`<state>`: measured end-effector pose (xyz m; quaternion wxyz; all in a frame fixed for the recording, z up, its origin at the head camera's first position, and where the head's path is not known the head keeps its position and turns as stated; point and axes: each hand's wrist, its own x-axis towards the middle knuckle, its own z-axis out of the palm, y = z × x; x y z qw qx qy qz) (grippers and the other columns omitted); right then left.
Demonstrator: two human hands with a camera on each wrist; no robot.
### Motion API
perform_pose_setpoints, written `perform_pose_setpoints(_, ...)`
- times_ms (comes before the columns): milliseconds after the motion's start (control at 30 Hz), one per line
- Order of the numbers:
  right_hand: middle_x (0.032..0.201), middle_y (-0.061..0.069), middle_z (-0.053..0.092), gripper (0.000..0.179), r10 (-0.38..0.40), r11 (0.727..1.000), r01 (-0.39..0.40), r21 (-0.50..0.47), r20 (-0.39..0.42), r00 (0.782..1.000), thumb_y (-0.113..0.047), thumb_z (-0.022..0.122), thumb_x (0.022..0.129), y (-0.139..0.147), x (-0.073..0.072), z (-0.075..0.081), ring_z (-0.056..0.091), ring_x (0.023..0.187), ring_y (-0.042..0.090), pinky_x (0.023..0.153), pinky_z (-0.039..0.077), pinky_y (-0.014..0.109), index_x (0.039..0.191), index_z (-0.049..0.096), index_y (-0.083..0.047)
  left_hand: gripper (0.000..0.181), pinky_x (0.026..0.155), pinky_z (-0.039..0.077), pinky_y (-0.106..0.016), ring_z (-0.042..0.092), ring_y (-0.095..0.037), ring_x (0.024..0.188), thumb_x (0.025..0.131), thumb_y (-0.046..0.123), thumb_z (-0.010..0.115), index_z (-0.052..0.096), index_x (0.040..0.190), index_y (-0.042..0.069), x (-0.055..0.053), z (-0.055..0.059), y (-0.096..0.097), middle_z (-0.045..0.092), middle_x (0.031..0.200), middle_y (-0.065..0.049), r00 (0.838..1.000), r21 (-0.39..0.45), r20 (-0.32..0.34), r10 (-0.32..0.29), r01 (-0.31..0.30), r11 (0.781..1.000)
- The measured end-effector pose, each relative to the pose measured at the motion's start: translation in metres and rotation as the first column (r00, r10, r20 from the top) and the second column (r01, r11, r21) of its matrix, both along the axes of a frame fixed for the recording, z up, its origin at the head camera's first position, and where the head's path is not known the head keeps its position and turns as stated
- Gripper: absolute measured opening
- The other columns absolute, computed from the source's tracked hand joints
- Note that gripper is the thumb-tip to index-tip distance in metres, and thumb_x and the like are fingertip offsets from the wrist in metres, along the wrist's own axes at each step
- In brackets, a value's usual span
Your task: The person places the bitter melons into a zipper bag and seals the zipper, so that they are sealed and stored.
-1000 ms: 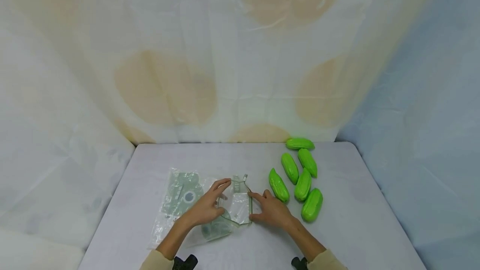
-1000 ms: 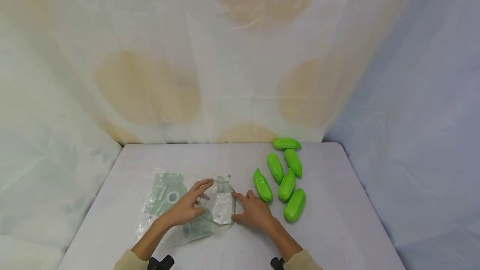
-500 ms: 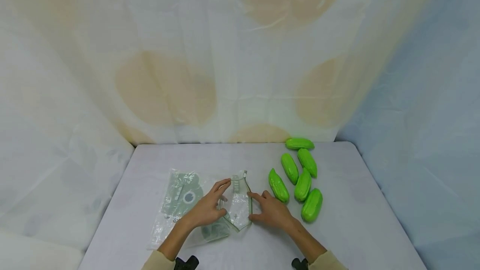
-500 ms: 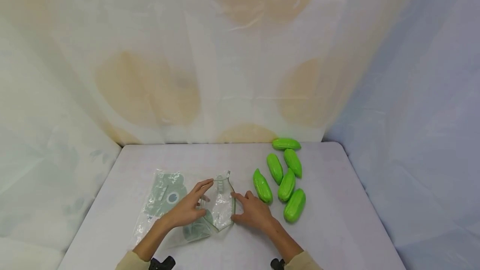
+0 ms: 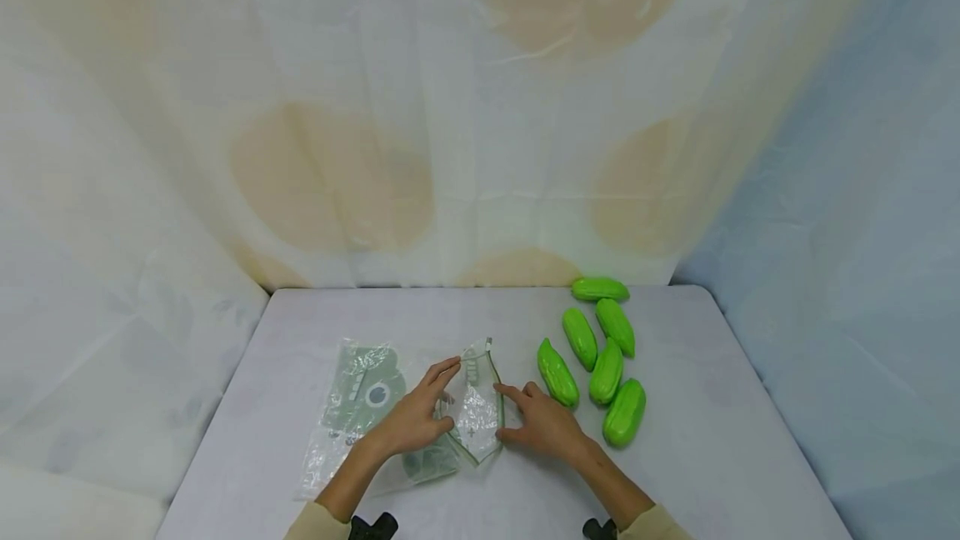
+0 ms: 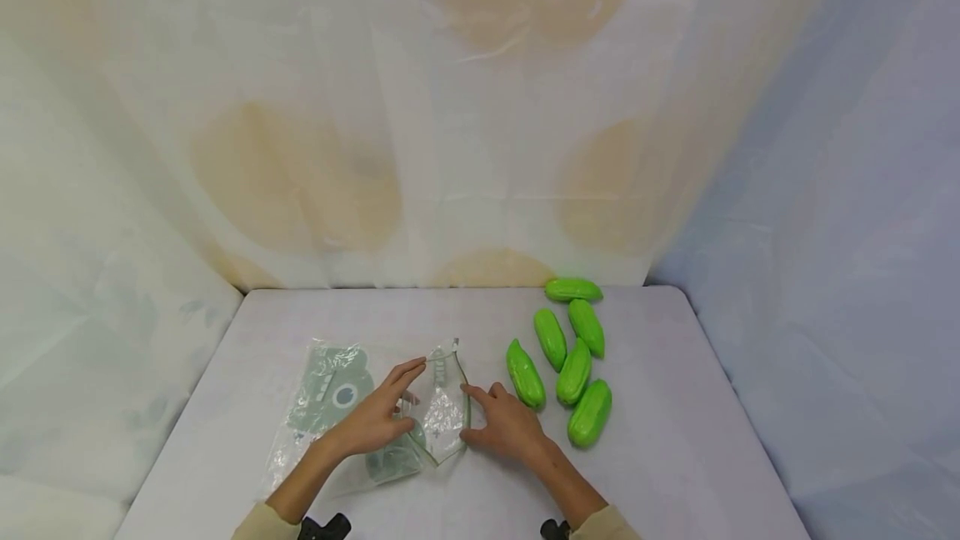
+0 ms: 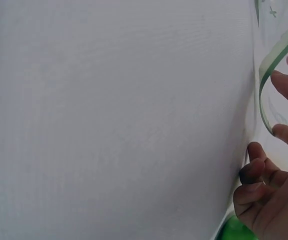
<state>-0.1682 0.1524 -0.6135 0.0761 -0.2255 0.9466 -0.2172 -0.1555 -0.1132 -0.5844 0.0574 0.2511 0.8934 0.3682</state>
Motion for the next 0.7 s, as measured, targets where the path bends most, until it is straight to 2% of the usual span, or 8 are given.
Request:
perform_pose_setpoints(500, 0.091, 0.001, 0.054, 0.075, 0.011, 1.000, -0.011, -0.015, 0.004, 1.000, -0.050, 0.079, 0.082, 0.0020, 0.0015, 0.0045, 0.045, 0.064, 0.008, 0.050, 0.041, 0.024, 0.148, 0.052, -0.027, 0.087, 0.067, 0.049, -0.025, 0.064, -0.023, 0.110, 0.082, 0.008, 0.063, 0.025, 0.160, 0.011, 0.0001, -0.0009, 0.0004, 0.021, 0.165, -0.006, 1.000, -0.001, 0.014, 0.002, -0.002, 1.000)
perform_pose_setpoints(700, 0.100, 0.002, 0.057, 0.074, 0.004, 0.999, -0.004, -0.034, 0.023, 1.000, -0.050, 0.077, 0.084, 0.0042, 0.0010, 0.0088, 0.052, 0.074, 0.007, 0.054, 0.044, 0.024, 0.149, 0.049, -0.030, 0.086, 0.066, 0.048, -0.025, 0.064, -0.023, 0.110, 0.082, 0.008, 0.063, 0.025, 0.160, 0.011, 0.0001, -0.0002, 0.0011, 0.022, 0.165, -0.006, 1.000, -0.003, 0.007, 0.006, -0.006, 1.000)
